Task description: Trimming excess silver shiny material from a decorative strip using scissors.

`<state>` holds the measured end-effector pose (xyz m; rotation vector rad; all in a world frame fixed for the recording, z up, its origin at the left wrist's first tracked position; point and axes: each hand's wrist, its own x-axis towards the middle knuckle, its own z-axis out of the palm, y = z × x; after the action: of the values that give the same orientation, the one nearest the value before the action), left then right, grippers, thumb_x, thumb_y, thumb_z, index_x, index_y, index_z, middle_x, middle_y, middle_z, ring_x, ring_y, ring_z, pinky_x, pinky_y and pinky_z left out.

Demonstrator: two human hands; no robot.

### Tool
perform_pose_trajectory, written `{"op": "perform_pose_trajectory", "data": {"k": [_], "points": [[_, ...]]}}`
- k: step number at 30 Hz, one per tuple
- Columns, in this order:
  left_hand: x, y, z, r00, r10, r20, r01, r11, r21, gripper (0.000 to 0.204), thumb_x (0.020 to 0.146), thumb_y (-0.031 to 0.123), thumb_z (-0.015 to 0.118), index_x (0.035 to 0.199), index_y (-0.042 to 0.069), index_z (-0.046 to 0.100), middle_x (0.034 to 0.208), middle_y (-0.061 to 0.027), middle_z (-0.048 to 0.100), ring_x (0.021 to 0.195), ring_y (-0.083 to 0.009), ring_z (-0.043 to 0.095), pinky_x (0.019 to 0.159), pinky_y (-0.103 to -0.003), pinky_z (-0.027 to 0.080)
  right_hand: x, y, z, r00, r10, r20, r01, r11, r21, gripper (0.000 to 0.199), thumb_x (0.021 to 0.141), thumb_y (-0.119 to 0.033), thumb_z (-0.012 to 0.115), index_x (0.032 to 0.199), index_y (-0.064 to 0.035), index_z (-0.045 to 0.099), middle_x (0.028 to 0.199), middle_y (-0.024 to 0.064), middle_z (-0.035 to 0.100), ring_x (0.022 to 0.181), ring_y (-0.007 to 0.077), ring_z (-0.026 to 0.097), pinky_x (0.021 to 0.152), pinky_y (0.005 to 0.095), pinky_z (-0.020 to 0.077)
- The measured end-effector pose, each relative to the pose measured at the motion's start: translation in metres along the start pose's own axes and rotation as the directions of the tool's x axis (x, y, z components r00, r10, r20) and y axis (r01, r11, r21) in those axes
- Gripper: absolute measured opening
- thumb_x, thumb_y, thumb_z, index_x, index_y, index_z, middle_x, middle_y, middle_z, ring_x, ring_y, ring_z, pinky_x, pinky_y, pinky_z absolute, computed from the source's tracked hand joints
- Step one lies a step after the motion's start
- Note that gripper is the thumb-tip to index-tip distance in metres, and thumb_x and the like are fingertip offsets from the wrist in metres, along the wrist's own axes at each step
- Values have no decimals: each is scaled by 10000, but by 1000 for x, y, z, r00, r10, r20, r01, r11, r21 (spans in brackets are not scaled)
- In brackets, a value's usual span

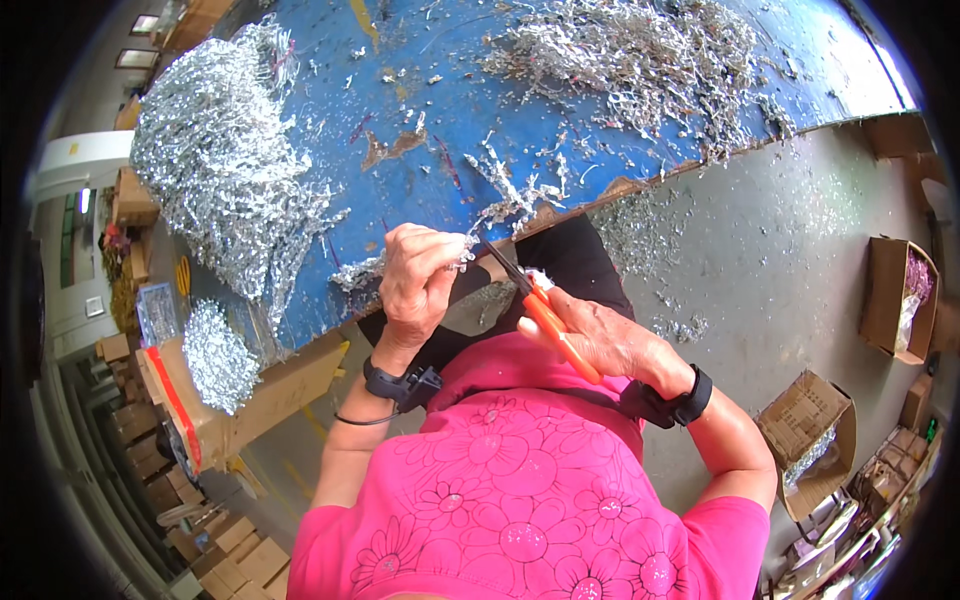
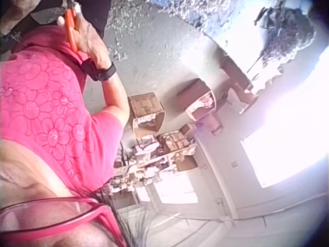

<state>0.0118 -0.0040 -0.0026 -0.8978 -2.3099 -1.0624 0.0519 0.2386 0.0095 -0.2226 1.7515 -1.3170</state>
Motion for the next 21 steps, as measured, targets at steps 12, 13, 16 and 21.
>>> {"op": "perform_pose_trajectory", "data": {"k": [12, 13, 16, 21], "points": [[2, 0, 5, 1000, -9, -2, 9, 998, 55, 405, 697, -34, 737, 1049, 125, 614, 1001, -7, 642, 878, -204, 604, 848, -372, 423, 6, -19, -1, 988, 68, -137, -32, 969, 246, 468, 979, -410, 510, 1049, 46, 593, 564, 30, 544, 461, 98, 531, 453, 252, 417], [4, 2, 5, 1000, -17, 6, 16, 996, 84, 390, 704, -23, 739, 1045, 124, 616, 1000, -6, 641, 880, -199, 603, 855, -369, 415, 6, -13, 0, 982, 75, -172, -16, 947, 321, 457, 970, -407, 527, 1034, 39, 601, 529, 21, 524, 422, 91, 502, 422, 249, 398], [11, 8, 7, 995, -100, 4, 97, 977, 187, 312, 743, -9, 735, 1019, 93, 630, 969, -44, 664, 870, -233, 625, 852, -385, 444, -9, -25, -12, 969, 133, -208, -35, 907, 419, 383, 943, -406, 591, 906, -24, 596, 607, -7, 491, 521, 67, 489, 462, 248, 380], [11, 7, 1, 982, -168, 88, 143, 960, 242, 442, 823, 181, 712, 1225, 58, 575, 1204, -91, 588, 1095, -261, 564, 978, -420, 367, -18, -32, -42, 752, -260, -605, 96, 952, -290, 282, 878, -269, 699, 919, -18, 578, 677, 61, 588, 576, 183, 553, 539, 333, 436]]}}
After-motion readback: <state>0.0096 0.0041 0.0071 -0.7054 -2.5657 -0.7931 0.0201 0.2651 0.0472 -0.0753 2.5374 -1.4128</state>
